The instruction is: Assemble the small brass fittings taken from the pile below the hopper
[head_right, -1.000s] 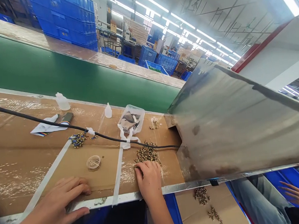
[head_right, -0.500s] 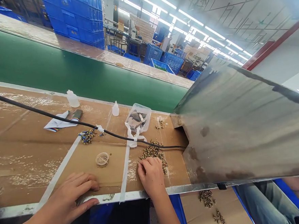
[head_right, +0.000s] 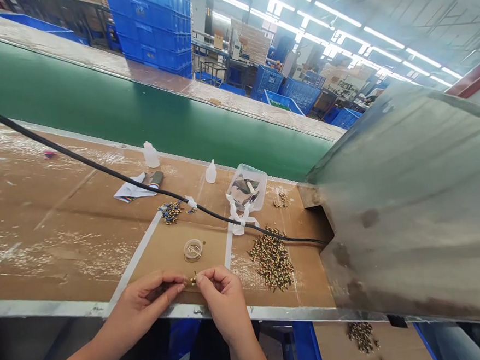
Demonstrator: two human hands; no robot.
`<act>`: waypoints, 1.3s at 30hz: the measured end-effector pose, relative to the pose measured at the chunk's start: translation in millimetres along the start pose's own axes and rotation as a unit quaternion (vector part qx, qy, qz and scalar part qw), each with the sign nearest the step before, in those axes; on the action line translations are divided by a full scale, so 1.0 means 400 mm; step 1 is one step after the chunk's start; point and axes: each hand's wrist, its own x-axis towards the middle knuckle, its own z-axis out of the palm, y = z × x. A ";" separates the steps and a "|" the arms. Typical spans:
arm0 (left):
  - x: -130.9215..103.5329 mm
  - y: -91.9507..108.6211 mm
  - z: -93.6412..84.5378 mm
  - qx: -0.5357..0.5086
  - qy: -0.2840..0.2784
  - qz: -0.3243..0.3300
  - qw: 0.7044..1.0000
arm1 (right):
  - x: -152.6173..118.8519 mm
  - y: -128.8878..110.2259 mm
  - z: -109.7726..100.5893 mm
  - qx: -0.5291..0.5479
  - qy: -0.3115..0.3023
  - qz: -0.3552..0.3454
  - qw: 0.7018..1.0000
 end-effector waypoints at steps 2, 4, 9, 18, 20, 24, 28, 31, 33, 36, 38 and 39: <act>-0.002 -0.003 -0.003 -0.019 -0.001 -0.016 1.000 | 0.002 0.005 0.007 0.009 -0.002 0.010 1.000; -0.003 -0.007 -0.009 -0.047 -0.006 -0.039 0.998 | 0.004 0.010 0.008 0.011 0.002 0.014 1.000; -0.005 -0.005 -0.021 -0.206 -0.011 -0.145 0.968 | 0.008 0.027 -0.001 -0.001 0.017 -0.002 1.000; -0.011 0.004 -0.026 -0.294 0.000 -0.146 0.945 | 0.010 0.051 -0.013 0.014 0.004 0.011 1.000; -0.013 0.004 -0.026 -0.288 -0.002 -0.143 0.947 | 0.011 0.053 -0.016 0.005 0.004 0.005 1.000; -0.020 0.006 -0.027 -0.281 -0.012 -0.142 0.949 | 0.009 0.052 -0.021 -0.024 0.017 -0.012 1.000; -0.024 0.014 -0.024 -0.274 -0.005 -0.146 0.951 | 0.002 0.045 -0.018 -0.025 0.014 -0.013 0.999; -0.023 0.018 -0.020 -0.275 0.003 -0.143 0.951 | -0.001 0.044 -0.013 -0.020 0.009 -0.016 1.000; -0.023 0.017 -0.018 -0.284 0.003 -0.139 0.949 | -0.001 0.045 -0.013 -0.028 0.007 -0.018 0.999; -0.031 0.016 -0.018 -0.287 -0.001 -0.138 0.948 | 0.000 0.042 -0.018 -0.070 0.013 -0.033 0.997; -0.039 0.018 -0.018 -0.285 -0.002 -0.134 0.949 | 0.001 0.037 -0.026 -0.133 0.036 -0.071 0.988; -0.043 0.021 -0.018 -0.285 -0.003 -0.132 0.950 | 0.002 0.035 -0.030 -0.175 0.054 -0.097 0.978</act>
